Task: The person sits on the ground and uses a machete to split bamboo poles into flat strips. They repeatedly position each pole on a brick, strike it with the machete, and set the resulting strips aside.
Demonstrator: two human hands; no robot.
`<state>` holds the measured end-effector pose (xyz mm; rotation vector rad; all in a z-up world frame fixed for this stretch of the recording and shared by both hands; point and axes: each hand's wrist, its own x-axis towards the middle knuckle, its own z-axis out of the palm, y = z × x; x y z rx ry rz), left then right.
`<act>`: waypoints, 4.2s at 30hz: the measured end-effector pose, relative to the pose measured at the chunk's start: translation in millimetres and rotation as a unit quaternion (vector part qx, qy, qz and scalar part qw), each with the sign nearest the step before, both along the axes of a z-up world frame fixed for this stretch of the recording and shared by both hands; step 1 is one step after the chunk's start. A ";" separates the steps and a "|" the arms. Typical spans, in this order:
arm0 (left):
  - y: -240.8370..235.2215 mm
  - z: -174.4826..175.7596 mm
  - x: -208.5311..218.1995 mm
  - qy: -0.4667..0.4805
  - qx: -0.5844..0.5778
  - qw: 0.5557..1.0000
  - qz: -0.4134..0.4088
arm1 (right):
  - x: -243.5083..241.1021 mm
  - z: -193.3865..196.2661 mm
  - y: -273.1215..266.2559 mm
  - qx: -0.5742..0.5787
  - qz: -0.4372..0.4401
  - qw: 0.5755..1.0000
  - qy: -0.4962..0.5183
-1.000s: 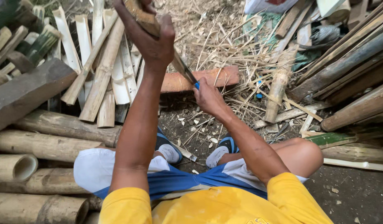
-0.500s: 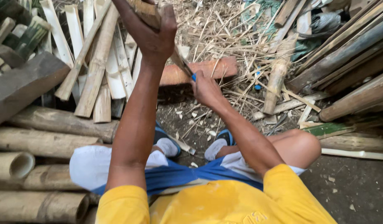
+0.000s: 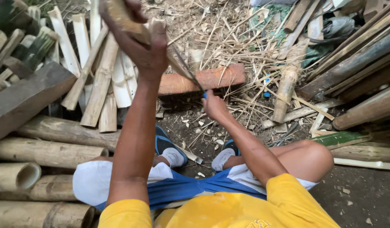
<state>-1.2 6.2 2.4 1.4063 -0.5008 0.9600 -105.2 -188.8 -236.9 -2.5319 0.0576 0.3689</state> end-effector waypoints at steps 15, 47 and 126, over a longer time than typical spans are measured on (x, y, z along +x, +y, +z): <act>48.4 -56.5 25.7 0.051 0.081 0.995 0.028 | -18.8 30.3 2.0 0.054 -0.053 0.997 0.032; 8.2 5.5 -26.0 -0.037 -0.025 0.996 -0.083 | -29.1 167.4 53.5 0.214 0.014 0.947 -0.240; 57.9 -25.2 -26.9 0.148 -0.104 0.902 -0.392 | -27.3 99.2 16.9 0.179 -0.058 0.980 -0.062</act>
